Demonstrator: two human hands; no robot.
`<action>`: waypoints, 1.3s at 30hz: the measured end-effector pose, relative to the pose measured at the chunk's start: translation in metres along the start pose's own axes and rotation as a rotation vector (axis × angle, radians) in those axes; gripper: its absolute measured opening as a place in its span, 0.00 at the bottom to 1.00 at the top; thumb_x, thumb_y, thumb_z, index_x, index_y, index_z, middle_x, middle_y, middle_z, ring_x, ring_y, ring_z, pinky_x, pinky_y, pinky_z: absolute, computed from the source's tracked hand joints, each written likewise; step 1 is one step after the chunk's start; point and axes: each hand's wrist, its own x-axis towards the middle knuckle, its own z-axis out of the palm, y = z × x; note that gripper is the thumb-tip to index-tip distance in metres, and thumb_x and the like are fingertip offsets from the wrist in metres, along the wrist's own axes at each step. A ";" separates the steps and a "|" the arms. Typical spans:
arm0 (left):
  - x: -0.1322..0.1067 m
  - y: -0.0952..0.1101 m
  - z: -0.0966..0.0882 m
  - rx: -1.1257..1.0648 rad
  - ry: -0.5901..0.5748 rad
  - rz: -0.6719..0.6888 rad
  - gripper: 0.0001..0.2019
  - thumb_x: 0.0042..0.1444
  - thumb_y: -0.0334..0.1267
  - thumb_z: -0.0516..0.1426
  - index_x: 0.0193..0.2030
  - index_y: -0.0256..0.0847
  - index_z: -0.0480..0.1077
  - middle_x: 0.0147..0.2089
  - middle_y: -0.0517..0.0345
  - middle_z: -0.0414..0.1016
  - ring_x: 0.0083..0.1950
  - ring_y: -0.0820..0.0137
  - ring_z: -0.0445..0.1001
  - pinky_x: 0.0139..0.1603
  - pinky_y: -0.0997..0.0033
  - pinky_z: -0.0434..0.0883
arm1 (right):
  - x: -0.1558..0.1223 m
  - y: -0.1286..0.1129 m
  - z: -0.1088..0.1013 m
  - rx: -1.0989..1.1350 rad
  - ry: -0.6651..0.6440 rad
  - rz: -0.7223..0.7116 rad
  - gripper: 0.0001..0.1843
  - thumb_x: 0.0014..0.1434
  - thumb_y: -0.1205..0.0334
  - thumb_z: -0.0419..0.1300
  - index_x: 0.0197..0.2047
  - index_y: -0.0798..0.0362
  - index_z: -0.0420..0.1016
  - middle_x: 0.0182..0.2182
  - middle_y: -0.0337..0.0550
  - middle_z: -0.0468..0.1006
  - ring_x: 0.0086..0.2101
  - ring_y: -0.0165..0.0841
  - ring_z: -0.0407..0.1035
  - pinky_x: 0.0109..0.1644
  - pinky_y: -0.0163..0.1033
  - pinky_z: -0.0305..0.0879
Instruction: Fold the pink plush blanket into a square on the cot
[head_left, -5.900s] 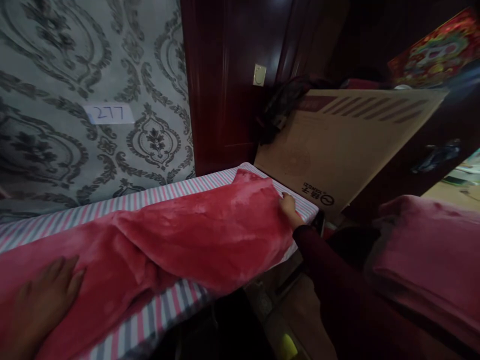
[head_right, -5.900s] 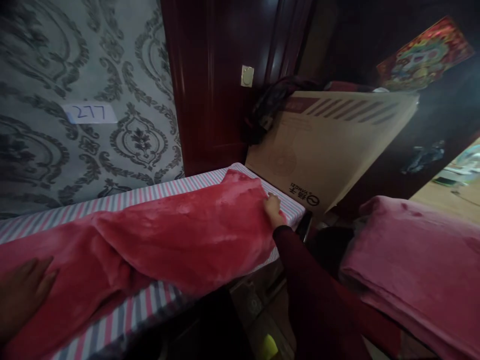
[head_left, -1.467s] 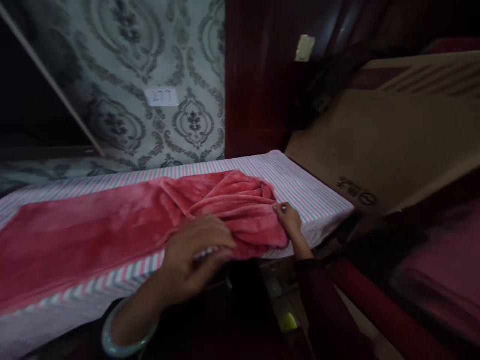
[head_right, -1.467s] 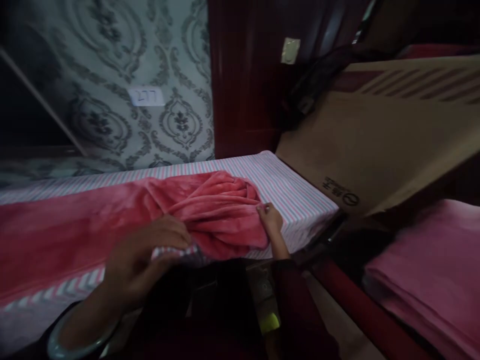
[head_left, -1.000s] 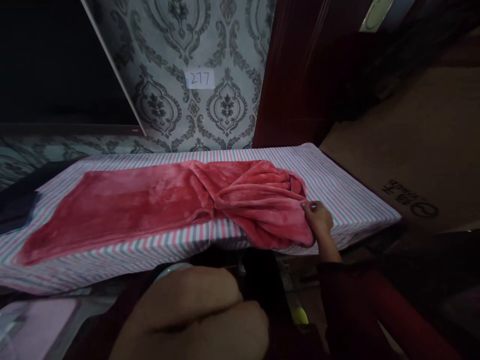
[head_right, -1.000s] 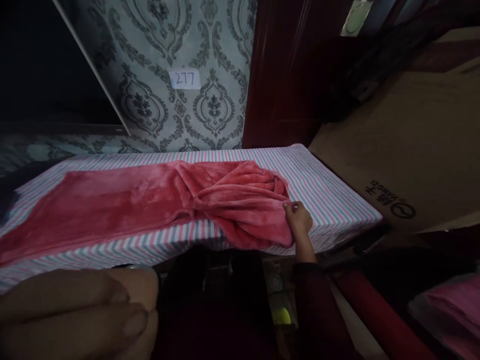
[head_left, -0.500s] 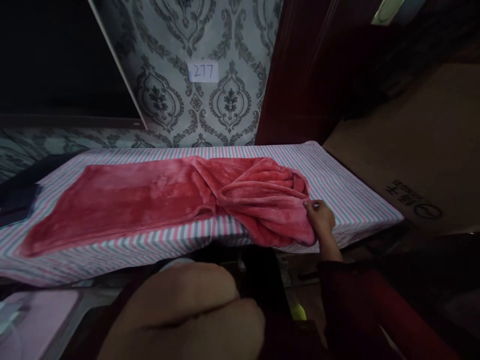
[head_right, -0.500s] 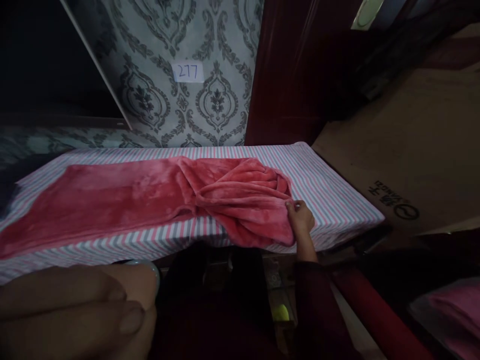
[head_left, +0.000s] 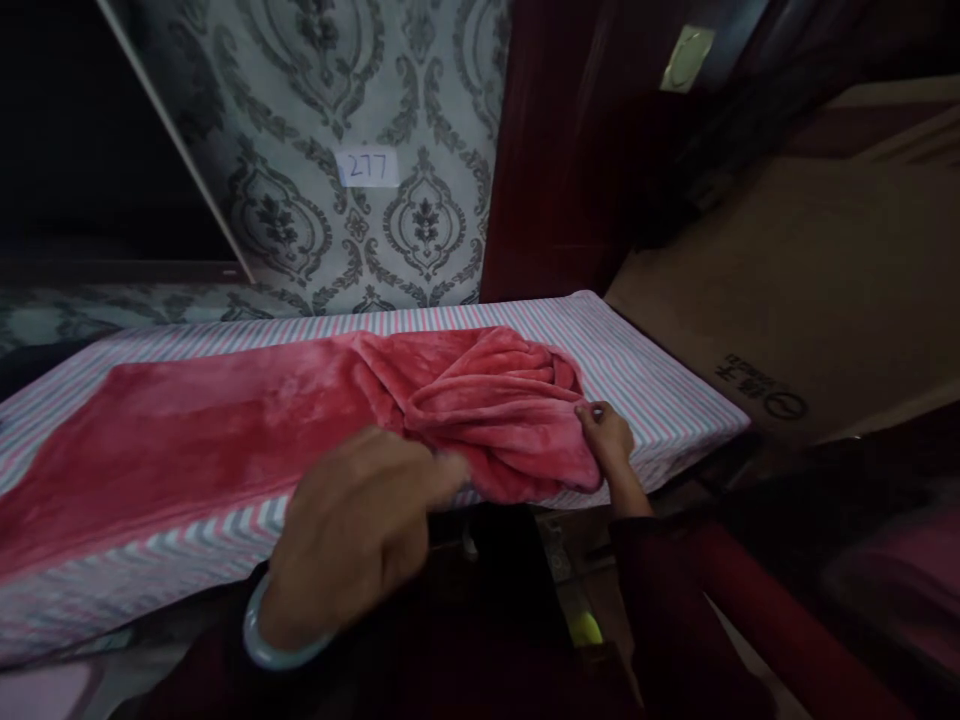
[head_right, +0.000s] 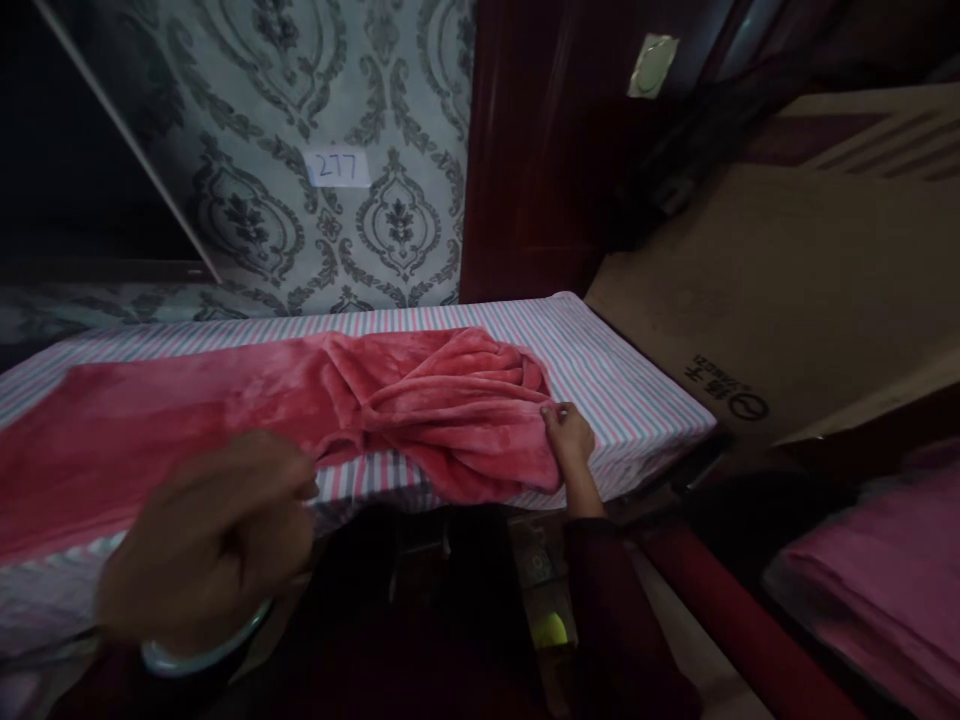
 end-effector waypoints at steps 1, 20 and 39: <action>0.008 -0.015 0.010 -0.022 0.105 0.021 0.13 0.66 0.33 0.50 0.46 0.50 0.74 0.34 0.63 0.80 0.37 0.72 0.80 0.40 0.67 0.78 | 0.000 -0.001 -0.001 0.004 -0.009 -0.004 0.22 0.66 0.48 0.58 0.55 0.55 0.78 0.44 0.54 0.83 0.44 0.45 0.77 0.39 0.40 0.63; -0.023 -0.167 0.108 -0.290 -0.343 -0.529 0.28 0.54 0.55 0.52 0.56 0.40 0.72 0.53 0.46 0.81 0.51 0.55 0.79 0.53 0.55 0.76 | 0.005 0.004 0.002 0.061 0.021 -0.157 0.24 0.69 0.60 0.49 0.65 0.49 0.73 0.52 0.48 0.80 0.51 0.41 0.73 0.55 0.41 0.66; 0.061 -0.152 0.087 -0.600 -0.092 -0.648 0.13 0.47 0.45 0.61 0.35 0.40 0.71 0.26 0.63 0.73 0.25 0.70 0.72 0.27 0.71 0.73 | 0.009 -0.009 -0.058 0.255 0.068 -0.564 0.05 0.59 0.59 0.59 0.35 0.51 0.74 0.30 0.41 0.75 0.34 0.37 0.69 0.39 0.39 0.63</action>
